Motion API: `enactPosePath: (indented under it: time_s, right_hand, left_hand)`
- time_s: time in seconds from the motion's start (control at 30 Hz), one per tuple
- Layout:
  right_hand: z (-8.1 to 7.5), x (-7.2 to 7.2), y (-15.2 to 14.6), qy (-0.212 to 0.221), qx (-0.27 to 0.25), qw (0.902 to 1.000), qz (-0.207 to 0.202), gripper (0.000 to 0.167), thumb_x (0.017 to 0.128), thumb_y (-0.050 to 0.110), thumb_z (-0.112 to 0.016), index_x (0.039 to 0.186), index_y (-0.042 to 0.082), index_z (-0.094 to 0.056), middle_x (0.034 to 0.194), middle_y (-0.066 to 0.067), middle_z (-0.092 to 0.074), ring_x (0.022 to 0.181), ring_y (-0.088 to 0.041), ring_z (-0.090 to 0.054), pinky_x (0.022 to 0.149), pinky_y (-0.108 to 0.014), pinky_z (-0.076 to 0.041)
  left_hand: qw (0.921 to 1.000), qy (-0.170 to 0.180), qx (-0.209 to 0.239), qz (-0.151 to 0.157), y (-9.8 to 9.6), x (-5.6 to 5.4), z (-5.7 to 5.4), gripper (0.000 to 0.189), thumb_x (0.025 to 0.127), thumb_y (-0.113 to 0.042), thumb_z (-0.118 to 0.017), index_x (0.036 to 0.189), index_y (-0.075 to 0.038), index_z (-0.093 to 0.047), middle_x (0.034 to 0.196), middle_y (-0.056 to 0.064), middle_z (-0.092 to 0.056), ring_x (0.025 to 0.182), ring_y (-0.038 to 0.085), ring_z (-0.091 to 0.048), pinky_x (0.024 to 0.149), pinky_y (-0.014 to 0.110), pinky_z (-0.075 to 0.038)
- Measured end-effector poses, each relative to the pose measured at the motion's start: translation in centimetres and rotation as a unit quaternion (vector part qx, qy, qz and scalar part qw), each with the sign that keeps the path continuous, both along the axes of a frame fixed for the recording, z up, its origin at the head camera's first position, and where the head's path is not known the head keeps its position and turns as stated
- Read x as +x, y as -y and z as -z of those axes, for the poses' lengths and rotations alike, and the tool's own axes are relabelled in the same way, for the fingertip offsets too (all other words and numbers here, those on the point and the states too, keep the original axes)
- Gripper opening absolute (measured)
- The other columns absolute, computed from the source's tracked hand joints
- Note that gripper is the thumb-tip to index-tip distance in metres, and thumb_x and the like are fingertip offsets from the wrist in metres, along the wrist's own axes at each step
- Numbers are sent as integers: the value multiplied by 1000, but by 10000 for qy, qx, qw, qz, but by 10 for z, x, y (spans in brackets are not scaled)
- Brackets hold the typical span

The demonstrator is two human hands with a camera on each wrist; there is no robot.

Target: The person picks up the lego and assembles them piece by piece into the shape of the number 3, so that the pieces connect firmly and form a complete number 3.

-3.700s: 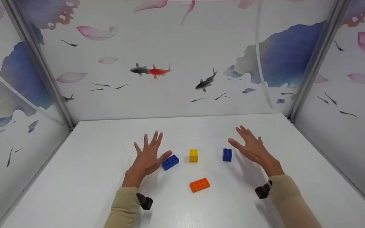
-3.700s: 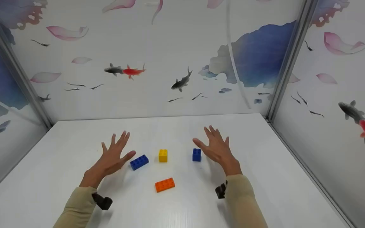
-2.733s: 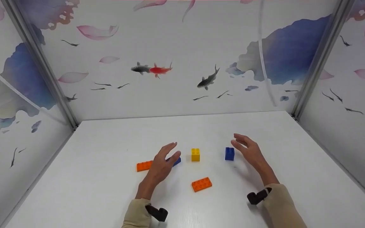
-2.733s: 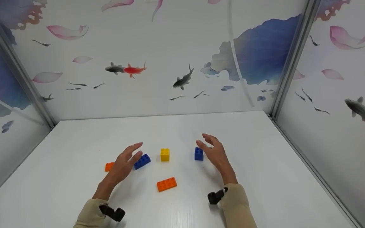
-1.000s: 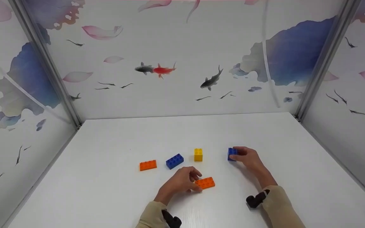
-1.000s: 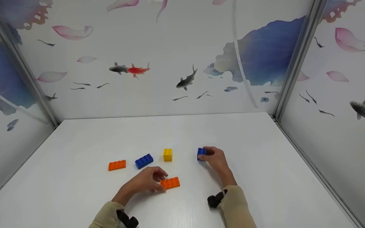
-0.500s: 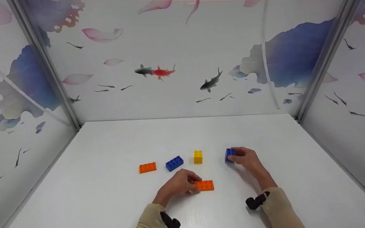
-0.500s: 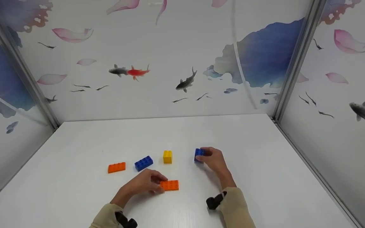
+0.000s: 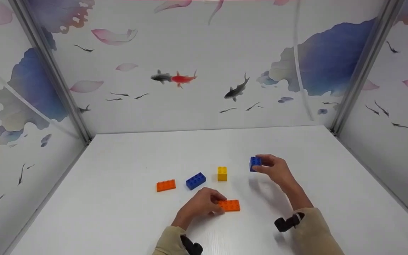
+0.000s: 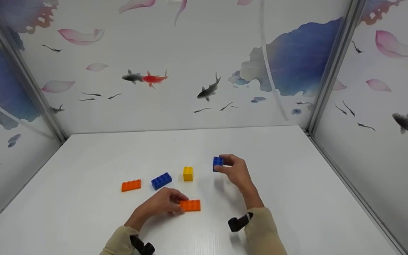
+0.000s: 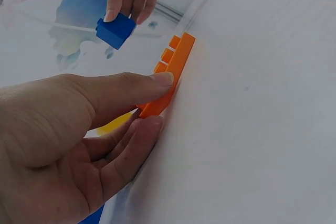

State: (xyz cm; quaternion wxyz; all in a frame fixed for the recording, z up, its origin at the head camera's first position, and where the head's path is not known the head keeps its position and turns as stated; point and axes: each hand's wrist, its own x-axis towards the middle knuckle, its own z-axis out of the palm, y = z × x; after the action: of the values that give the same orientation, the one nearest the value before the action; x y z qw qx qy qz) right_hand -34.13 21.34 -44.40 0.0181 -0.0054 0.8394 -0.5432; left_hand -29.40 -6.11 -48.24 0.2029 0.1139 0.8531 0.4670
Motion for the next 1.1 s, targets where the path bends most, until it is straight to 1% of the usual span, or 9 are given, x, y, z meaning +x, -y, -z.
enactPosePath:
  time_s: [0.13, 0.27, 0.4, 0.6, 0.73, 0.87, 1.1]
  right_hand:
    - [-5, 7, 12, -96, 59, 9999, -77, 56, 92, 25, -74, 142, 10, -55, 142, -20, -56, 135, -38, -51, 113, -52, -43]
    - [-12, 14, 20, -186, 104, 9997, -114, 55, 92, 26, -74, 141, 11, -56, 141, -20, -57, 134, -38, -52, 112, -52, -45]
    - [-18, 19, 26, -264, 85, 9995, -129, 53, 92, 27, -74, 140, 12, -57, 140, -20, -57, 132, -38, -54, 111, -52, -46]
    - [-23, 29, 32, -338, 242, 9989, -215, 52, 90, 29, -75, 137, 14, -60, 136, -17, -60, 128, -36, -56, 107, -50, -49]
    - [-22, 37, 34, -444, 318, 9979, -354, 50, 89, 28, -77, 134, 12, -62, 131, -16, -63, 124, -36, -60, 103, -49, -53]
    - [-17, 44, 36, -561, 387, 9964, -507, 48, 88, 27, -78, 131, 11, -64, 127, -15, -65, 120, -34, -63, 98, -46, -56]
    - [-8, 52, 40, -564, 419, 9959, -578, 43, 86, 25, -79, 125, 11, -66, 125, -12, -66, 113, -29, -65, 93, -43, -59]
  left_hand:
    - [10000, -44, -44, 20, 1, 1, 2, 27, 82, -9, -81, 108, -17, -76, 93, -2, -65, 80, 14, -56, 66, 24, -52]
    - [10000, -19, -59, 19, 0, 1, 2, 26, 82, -10, -81, 107, -17, -77, 93, -2, -65, 80, 15, -56, 67, 24, -51]
    - [10000, 3, -53, 1, 0, 0, 2, 26, 82, -10, -82, 106, -18, -77, 93, -2, -65, 80, 15, -56, 67, 24, -52]
    - [10000, -36, -73, -7, 0, 1, 2, 27, 82, -10, -81, 107, -18, -76, 95, -1, -66, 83, 16, -57, 70, 25, -52]
    - [10000, -19, -41, 4, 0, 1, 2, 27, 82, -10, -81, 107, -18, -77, 94, -2, -67, 81, 16, -57, 70, 25, -53]
    - [10000, 1, 30, -8, 0, 1, 2, 27, 81, -9, -82, 106, -17, -77, 92, -1, -67, 80, 16, -57, 70, 26, -54]
    - [10000, -38, -24, -22, -1, 0, 2, 27, 82, -10, -81, 107, -17, -77, 95, 0, -68, 84, 18, -59, 75, 31, -57]
